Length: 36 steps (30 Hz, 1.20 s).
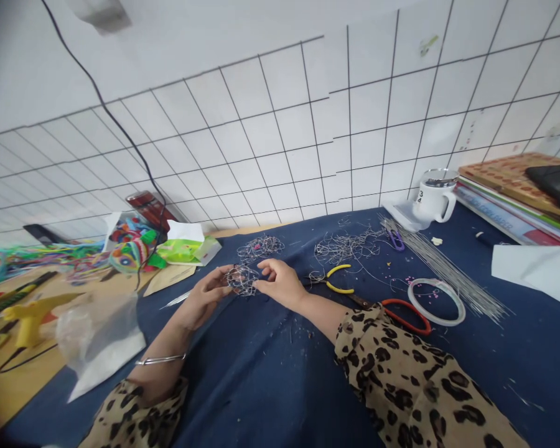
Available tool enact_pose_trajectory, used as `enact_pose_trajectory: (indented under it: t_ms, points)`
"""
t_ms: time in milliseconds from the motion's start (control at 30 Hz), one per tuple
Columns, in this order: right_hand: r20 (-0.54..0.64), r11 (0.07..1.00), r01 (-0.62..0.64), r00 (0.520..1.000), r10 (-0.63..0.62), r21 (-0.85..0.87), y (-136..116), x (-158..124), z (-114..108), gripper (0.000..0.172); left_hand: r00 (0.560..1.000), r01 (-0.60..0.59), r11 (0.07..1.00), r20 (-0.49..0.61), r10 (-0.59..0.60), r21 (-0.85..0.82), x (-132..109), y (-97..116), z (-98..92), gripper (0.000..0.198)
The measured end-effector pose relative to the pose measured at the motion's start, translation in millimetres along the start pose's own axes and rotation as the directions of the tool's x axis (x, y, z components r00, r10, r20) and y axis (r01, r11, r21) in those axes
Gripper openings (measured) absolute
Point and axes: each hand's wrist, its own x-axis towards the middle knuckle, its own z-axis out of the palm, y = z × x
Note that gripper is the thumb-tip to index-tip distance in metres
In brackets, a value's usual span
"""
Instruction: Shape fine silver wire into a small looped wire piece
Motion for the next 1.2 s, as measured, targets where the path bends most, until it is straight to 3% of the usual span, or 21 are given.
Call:
enact_pose_trajectory:
  t_ms: [167,333,467,600,800,967,1200]
  points:
    - [0.049,0.980,0.112,0.993,-0.105,-0.167,-4,-3,-1,0.051,0.999,0.032,0.998,0.013,-0.031,-0.061,-2,4,8.8,0.049]
    - [0.031,0.968,0.111,0.994,-0.107,-0.223,-7,-4,-2,0.050,0.998,0.055,0.996,0.001,-0.055,-0.069,-4,7,15.2,0.048]
    - [-0.010,0.982,0.098,0.995,-0.101,-0.162,-5,-3,0,0.034,0.999,0.037,0.998,0.016,-0.036,-0.060,-4,8,13.2,0.045]
    - [0.000,0.999,0.027,1.000,-0.027,0.030,0,0,2,0.020,0.997,0.032,0.998,0.070,-0.028,-0.054,-4,8,8.3,0.040]
    - [0.094,0.956,-0.150,0.987,0.130,0.250,4,2,1,0.025,0.999,0.034,0.992,0.019,-0.032,-0.120,2,-1,6.8,0.047]
    - [0.108,0.964,-0.124,0.989,0.100,0.237,2,1,-1,0.035,0.999,0.019,0.992,0.034,-0.014,-0.128,5,-7,5.3,0.039]
    - [0.133,0.993,-0.046,0.991,0.032,0.109,7,1,0,0.028,0.995,0.011,0.993,0.096,0.000,-0.114,2,-2,7.6,0.039]
